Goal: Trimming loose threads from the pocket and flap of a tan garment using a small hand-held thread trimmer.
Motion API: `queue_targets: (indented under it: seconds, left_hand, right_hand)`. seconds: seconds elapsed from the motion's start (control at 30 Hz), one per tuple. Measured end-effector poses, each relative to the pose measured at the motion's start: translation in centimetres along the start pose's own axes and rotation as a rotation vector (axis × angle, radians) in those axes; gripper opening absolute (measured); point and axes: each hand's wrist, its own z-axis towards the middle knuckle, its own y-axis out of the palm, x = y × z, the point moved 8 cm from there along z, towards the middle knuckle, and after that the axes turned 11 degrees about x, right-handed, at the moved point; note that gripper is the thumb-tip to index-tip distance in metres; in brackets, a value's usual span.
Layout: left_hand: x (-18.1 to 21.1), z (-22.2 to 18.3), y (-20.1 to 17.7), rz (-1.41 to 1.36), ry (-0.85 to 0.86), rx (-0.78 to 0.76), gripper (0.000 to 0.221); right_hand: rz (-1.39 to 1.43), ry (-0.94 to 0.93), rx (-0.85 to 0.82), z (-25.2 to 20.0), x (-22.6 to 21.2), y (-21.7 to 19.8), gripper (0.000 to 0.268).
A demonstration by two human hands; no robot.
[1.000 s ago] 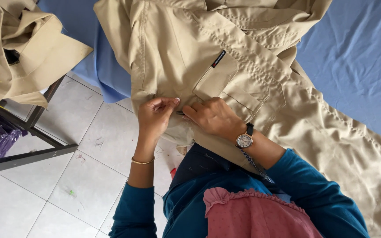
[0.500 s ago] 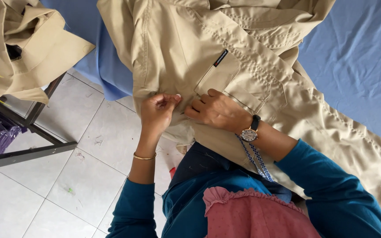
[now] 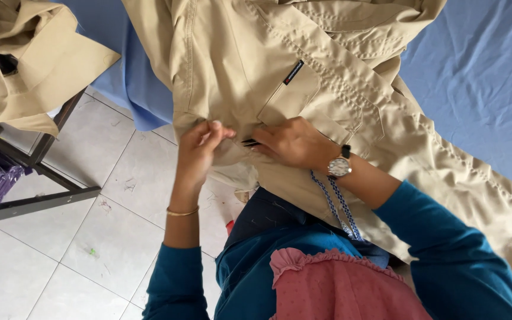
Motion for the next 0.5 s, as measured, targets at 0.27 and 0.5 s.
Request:
queue_targets:
  seconds: [0.27,0.5]
  left_hand:
    - [-6.8,-9.0,-13.9,0.446,-0.682,-0.004,0.048]
    - [-11.4,-12.5,-15.3,1.105,-0.434,0.144,0.048]
  right_hand:
    - [0.534,0.718,0.090,-7.4,3.3,-2.3,0.019]
    - [0.520,0.778,0.148,-8.6,3.7,-1.8,0.017]
